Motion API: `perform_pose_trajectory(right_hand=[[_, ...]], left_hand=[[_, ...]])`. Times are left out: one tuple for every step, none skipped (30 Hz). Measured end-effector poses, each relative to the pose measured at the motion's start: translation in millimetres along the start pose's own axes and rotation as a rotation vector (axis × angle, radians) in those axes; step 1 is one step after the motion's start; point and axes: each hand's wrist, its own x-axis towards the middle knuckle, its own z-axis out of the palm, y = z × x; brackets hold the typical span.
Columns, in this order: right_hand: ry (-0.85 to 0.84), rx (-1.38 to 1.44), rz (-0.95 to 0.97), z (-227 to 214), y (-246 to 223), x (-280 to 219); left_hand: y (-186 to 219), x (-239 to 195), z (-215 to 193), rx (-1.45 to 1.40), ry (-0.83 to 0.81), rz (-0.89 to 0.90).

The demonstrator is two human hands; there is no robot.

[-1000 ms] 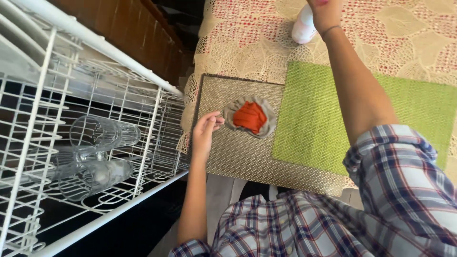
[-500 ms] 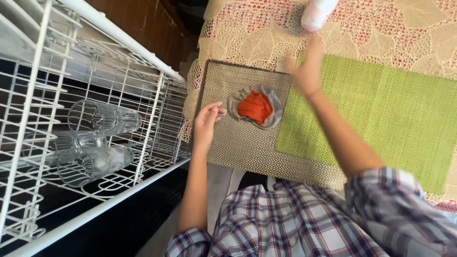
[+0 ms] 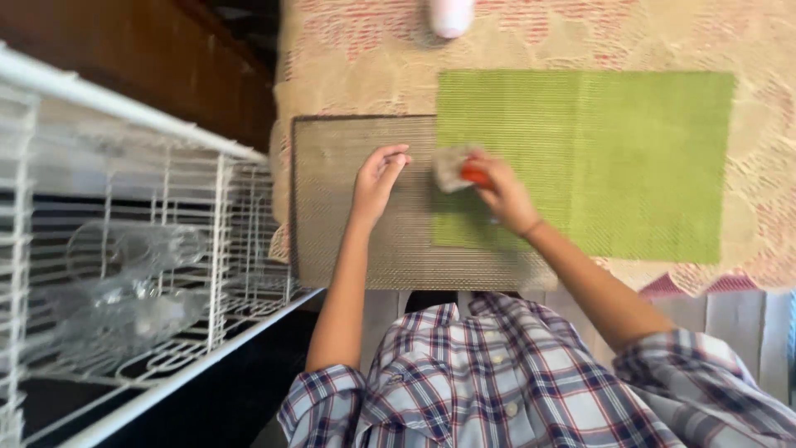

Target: The recorder is cleaning and organizing several placemats on a table using a spray bottle and a cloth.

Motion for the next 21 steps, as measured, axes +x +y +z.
perform_pose_trajectory(right_hand=[[0.123,-0.074,0.118,-29.1,11.5,-24.6],[0.247,-0.148,0.235,-57.6,21.9,-50.6],[0.268,-0.159,0.254,-87.4,47.9,-75.9],[0.344,-0.302,0.324,-116.8,72.8,-103.2],[0.414,-0.439,0.396,-141.9,95.8,-132.6],[0.429,-0.443,0.418,-161.5,103.6,-152.5],[0.461,-0.511,0.462,-181.7,112.5,-168.9],[0.492,-0.578,0.506,-201.3,120.6,-185.7],[0.506,-0.582,0.52,-209.6,127.9,-194.6],[0.557,-0.689,0.499,-217.4,135.0,-203.3],[0.601,-0.791,0.476,-222.2,142.5,-210.1],[0.61,-0.79,0.489,-219.1,139.6,-197.8],[0.604,-0.842,0.479,-214.4,137.4,-183.7],[0.596,-0.895,0.469,-209.4,135.2,-168.8],[0.6,-0.889,0.475,-194.1,130.5,-148.3],[0.557,-0.863,0.472,-178.6,125.5,-126.8],[0.513,-0.836,0.462,-164.7,121.6,-101.8],[0.515,-0.831,0.461,-145.8,107.3,-80.3],[0.392,-0.782,0.391,-126.1,91.5,-62.1],[0.271,-0.729,0.319,-105.8,75.3,-43.7],[0.267,-0.731,0.322,-87.8,69.1,-47.9]], left_hand=[[-5.5,8.9,14.8,0.023,-0.018,-0.004],[-11.4,17.6,30.2,0.046,-0.036,-0.006],[-11.6,26.1,47.4,0.042,-0.065,-0.013],[-12.0,34.1,64.9,0.166,-0.098,-0.027],[-11.6,38.4,79.7,0.295,-0.127,-0.042],[-14.3,40.9,93.0,0.296,-0.153,-0.05],[-16.0,46.4,105.3,0.402,-0.168,-0.029],[-17.6,51.7,117.3,0.507,-0.184,-0.004],[-20.9,54.7,127.0,0.508,-0.205,-0.003],[-24.2,57.7,136.1,0.547,-0.219,0.016],[-26.6,58.5,141.9,0.589,-0.227,0.032],[-29.9,60.1,148.7,0.594,-0.242,0.03],[-32.6,60.3,153.1,0.611,-0.245,0.049],[-35.2,60.6,156.7,0.628,-0.249,0.069],[-40.3,59.6,157.0,0.634,-0.255,0.067],[-45.1,58.8,156.4,0.623,-0.247,0.056],[-49.4,59.8,155.2,0.61,-0.234,0.048],[-51.7,62.2,152.5,0.616,-0.234,0.047],[-55.3,60.7,150.1,0.619,-0.231,0.026],[-58.8,58.9,147.0,0.623,-0.227,0.004],[-65.8,58.7,143.8,0.619,-0.228,0.001]])
